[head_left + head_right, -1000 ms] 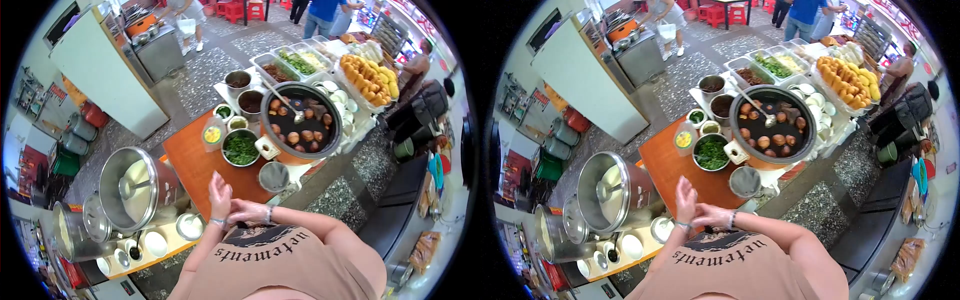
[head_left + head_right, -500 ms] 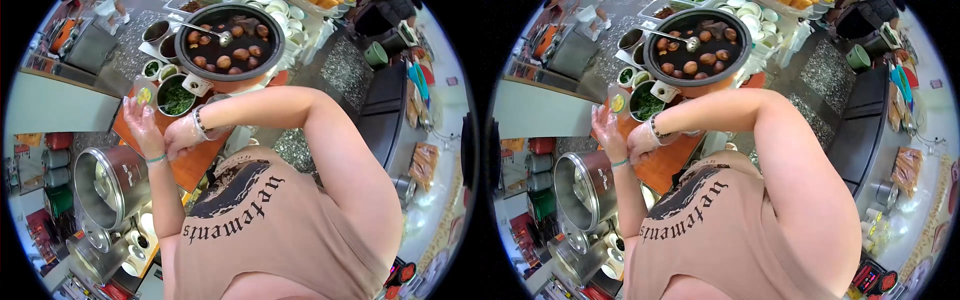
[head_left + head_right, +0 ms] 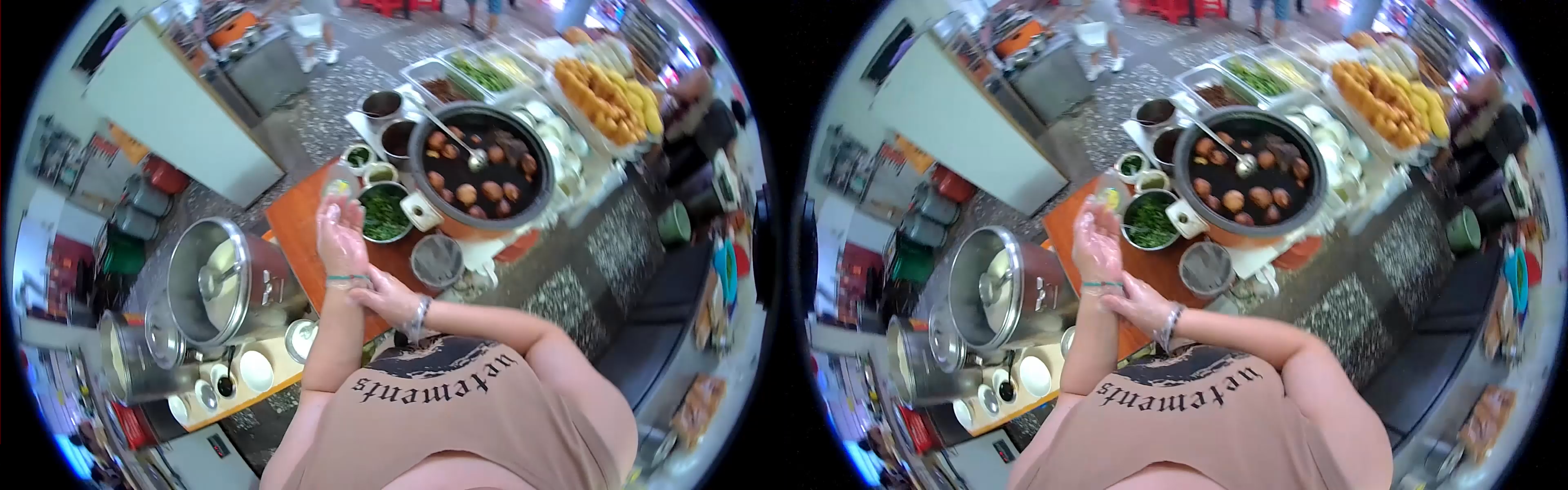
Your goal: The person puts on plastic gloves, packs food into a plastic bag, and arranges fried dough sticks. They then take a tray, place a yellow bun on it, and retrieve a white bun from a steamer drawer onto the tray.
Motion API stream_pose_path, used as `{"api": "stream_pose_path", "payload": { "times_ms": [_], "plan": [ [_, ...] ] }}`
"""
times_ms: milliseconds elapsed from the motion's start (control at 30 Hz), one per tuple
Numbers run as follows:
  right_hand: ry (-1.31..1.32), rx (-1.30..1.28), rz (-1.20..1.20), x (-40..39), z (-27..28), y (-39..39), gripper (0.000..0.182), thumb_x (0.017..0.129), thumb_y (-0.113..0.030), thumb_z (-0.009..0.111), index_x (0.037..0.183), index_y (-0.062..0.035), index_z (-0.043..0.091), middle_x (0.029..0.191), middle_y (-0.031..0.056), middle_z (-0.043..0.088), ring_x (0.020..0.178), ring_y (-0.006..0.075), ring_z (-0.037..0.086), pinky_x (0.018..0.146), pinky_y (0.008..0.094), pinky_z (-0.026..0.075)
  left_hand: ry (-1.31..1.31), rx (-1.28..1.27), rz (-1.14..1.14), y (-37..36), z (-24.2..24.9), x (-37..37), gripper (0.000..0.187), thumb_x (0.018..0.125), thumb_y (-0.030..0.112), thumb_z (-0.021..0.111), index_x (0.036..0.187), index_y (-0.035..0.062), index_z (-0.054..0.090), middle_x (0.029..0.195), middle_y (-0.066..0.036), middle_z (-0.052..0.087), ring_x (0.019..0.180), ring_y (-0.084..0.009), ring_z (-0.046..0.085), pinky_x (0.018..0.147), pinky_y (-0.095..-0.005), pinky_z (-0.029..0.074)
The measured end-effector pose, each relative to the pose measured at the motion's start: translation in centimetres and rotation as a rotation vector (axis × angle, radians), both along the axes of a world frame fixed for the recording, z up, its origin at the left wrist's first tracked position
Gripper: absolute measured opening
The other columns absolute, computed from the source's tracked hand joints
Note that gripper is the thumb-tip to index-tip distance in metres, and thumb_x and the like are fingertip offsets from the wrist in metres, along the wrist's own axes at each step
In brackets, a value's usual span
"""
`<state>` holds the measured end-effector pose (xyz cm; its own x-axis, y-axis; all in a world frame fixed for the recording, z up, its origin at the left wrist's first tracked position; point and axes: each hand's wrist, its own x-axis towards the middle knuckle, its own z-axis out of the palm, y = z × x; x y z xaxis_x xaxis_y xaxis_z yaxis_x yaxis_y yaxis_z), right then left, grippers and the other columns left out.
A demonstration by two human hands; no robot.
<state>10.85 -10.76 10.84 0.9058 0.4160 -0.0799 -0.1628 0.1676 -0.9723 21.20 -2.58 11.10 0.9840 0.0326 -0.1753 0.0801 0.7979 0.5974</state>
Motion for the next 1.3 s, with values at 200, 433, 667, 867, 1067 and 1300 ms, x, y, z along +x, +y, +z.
{"api": "stream_pose_path", "payload": {
  "times_ms": [200,433,667,867,1067,1300],
  "plan": [
    [-0.583,-0.508,-0.159,-0.3,-1.0,-0.7,0.015,0.089,-0.018,0.052,0.087,-0.0051,0.059,0.076,0.0170,0.059,0.070,0.0324,0.061,0.062,0.0367,0.050,0.085,-0.043,0.065,1.7,0.1,-0.8,0.036,0.094,0.036,0.049,0.113,0.0060,0.054,0.106,-0.007,0.058,0.100,-0.0187,0.056,0.090,-0.0357,0.044],
    [-0.743,-0.858,0.306,-1.9,-1.0,-0.7,0.013,0.086,-0.021,0.059,0.079,-0.0101,0.059,0.070,0.0114,0.060,0.065,0.0307,0.062,0.058,0.0395,0.051,0.196,0.101,-0.122,1.7,-3.7,-2.9,0.057,0.093,0.059,0.039,0.108,0.0077,0.056,0.108,-0.005,0.060,0.103,-0.0185,0.054,0.094,-0.0349,0.039],
    [-1.009,-0.624,-0.251,-0.9,2.7,-1.8,0.035,0.077,-0.034,0.067,0.101,-0.0089,0.065,0.092,0.0098,0.063,0.098,0.0340,0.054,0.096,0.0527,0.032,-0.365,0.674,-0.532,1.4,-10.3,-6.7,0.027,0.090,0.029,0.058,0.107,0.0066,0.057,0.094,-0.003,0.062,0.078,-0.0133,0.058,0.072,-0.0263,0.049],
    [-0.251,-1.797,-0.158,-0.5,-10.8,4.1,0.022,0.080,-0.021,0.055,0.089,-0.0017,0.058,0.074,0.0070,0.053,0.085,0.0269,0.054,0.093,0.0443,0.036,-0.357,0.999,-0.779,-0.6,-8.3,-10.2,0.032,0.087,0.024,0.059,0.112,0.0053,0.055,0.093,-0.007,0.063,0.082,-0.0174,0.060,0.073,-0.0302,0.049],
    [0.019,-2.639,0.005,-1.3,-12.1,3.9,0.021,0.087,-0.020,0.064,0.092,-0.0033,0.052,0.073,0.0017,0.054,0.068,0.0131,0.053,0.073,0.0250,0.042,-0.425,1.178,-0.836,-1.1,-7.6,-10.5,0.036,0.086,0.023,0.059,0.117,0.0062,0.053,0.095,-0.008,0.063,0.087,-0.0191,0.061,0.075,-0.0324,0.048],
    [-0.180,-2.542,-0.145,-3.5,2.1,4.7,0.016,0.082,-0.013,0.058,0.094,-0.0015,0.057,0.082,0.0076,0.058,0.085,0.0198,0.057,0.080,0.0312,0.043,-0.647,1.550,-0.854,-0.6,-6.3,-9.9,0.035,0.090,0.030,0.054,0.121,0.0122,0.052,0.107,0.000,0.061,0.094,-0.0156,0.061,0.082,-0.0311,0.047]
  ]
}}
